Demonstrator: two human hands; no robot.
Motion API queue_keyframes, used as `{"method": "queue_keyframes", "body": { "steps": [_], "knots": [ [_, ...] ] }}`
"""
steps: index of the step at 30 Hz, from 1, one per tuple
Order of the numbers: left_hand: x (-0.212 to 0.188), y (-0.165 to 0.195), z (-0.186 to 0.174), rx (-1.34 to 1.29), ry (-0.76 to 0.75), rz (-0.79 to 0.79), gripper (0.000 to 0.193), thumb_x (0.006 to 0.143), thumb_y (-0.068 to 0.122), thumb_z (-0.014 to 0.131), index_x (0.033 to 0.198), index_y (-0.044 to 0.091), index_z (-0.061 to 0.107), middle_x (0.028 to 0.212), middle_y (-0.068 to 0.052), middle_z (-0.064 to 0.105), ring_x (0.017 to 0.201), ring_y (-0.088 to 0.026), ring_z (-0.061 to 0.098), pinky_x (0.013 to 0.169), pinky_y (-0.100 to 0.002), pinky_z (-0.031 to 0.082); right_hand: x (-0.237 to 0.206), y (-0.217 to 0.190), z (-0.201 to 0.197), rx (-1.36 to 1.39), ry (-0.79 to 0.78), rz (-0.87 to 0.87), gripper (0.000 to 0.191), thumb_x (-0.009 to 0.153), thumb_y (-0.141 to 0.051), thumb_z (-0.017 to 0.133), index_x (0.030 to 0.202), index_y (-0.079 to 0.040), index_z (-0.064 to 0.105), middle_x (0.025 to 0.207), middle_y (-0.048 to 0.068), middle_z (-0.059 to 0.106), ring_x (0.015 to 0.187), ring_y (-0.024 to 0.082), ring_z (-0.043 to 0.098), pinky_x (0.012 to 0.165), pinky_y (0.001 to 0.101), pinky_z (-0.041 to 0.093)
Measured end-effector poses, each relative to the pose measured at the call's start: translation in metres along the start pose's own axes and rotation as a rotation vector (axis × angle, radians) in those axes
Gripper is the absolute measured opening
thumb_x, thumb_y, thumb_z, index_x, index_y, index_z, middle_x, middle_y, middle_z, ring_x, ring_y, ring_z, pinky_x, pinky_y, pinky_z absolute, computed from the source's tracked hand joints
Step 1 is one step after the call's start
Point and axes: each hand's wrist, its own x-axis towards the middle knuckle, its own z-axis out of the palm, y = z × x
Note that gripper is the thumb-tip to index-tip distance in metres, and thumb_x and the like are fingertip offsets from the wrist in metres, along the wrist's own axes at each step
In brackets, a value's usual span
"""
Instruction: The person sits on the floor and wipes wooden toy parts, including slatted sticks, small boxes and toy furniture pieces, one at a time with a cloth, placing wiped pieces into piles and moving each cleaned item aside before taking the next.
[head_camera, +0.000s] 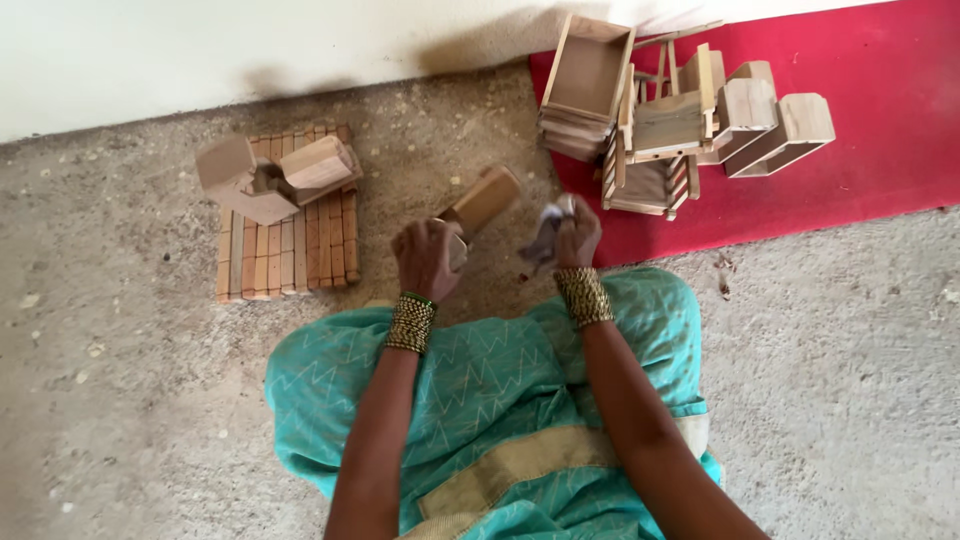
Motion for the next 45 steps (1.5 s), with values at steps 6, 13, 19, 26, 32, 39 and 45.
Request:
{"method": "queue_keyframes", "body": {
  "steps": [6,13,19,26,32,39,45],
  "knots": [
    [-0.001,-0.016,0.015,0.151,-0.029,0.454,0.036,0.082,0.016,0.069,0.116,0.022,0.061,0.136,-0.016,0.053,0.131,-0.035,0.049,0.107,-0.054,0.037,0.039,-0.03,0.033,-0.441,-0.191,-0.414,0.033,0.091,-0.011,0.068,0.122,-0.008,0.058,0.124,0.014,0.05,0.111,0.027,0.058,0.088,0.0403,0.055],
    [0.0,-0.025,0.039,0.221,0.19,0.562,0.017,0.099,0.026,0.067,0.113,0.022,0.058,0.133,-0.013,0.052,0.126,-0.035,0.048,0.104,-0.055,0.039,0.007,0.012,0.048,-0.602,-0.542,-0.741,0.041,0.098,-0.036,0.068,0.131,-0.012,0.061,0.132,0.018,0.061,0.125,0.039,0.056,0.109,0.0516,0.043],
    [-0.009,-0.021,0.042,0.316,0.014,0.687,0.024,0.098,0.022,0.061,0.122,0.016,0.061,0.135,-0.01,0.051,0.122,-0.035,0.047,0.108,-0.056,0.039,0.029,0.024,0.034,-0.555,-0.856,-0.909,0.054,0.097,-0.038,0.065,0.143,-0.011,0.058,0.135,0.02,0.058,0.127,0.038,0.054,0.111,0.0518,0.041],
    [-0.018,-0.026,0.052,0.392,-0.022,0.641,0.034,0.1,0.027,0.059,0.131,0.015,0.06,0.133,-0.011,0.048,0.126,-0.036,0.046,0.11,-0.056,0.038,0.007,0.021,0.029,-0.702,-0.731,-0.788,0.049,0.093,-0.009,0.062,0.142,-0.016,0.063,0.141,0.014,0.059,0.138,0.033,0.053,0.116,0.0444,0.047],
    [-0.019,-0.019,0.057,0.322,-0.129,0.61,0.026,0.097,0.027,0.052,0.12,0.02,0.06,0.125,-0.01,0.056,0.128,-0.041,0.047,0.108,-0.064,0.038,0.024,-0.016,0.071,0.253,-1.067,-0.579,0.049,0.088,-0.008,0.065,0.137,-0.006,0.061,0.141,0.018,0.059,0.126,0.033,0.064,0.108,0.0431,0.055],
    [-0.013,-0.01,0.053,0.116,-0.243,0.504,0.019,0.1,0.029,0.051,0.111,0.016,0.06,0.124,-0.009,0.065,0.123,-0.039,0.051,0.1,-0.065,0.038,0.015,-0.044,0.148,-0.295,-1.429,-0.484,0.043,0.098,-0.017,0.064,0.141,-0.008,0.059,0.139,0.014,0.064,0.125,0.03,0.063,0.109,0.0391,0.049],
    [-0.013,-0.014,0.045,0.288,-0.046,0.585,0.013,0.1,0.026,0.054,0.109,0.018,0.059,0.118,-0.007,0.059,0.122,-0.036,0.05,0.106,-0.06,0.038,0.039,-0.037,0.139,-0.697,-1.117,-0.545,0.043,0.096,-0.012,0.061,0.139,-0.011,0.061,0.14,0.015,0.063,0.127,0.035,0.06,0.107,0.0448,0.048]
  ]
}}
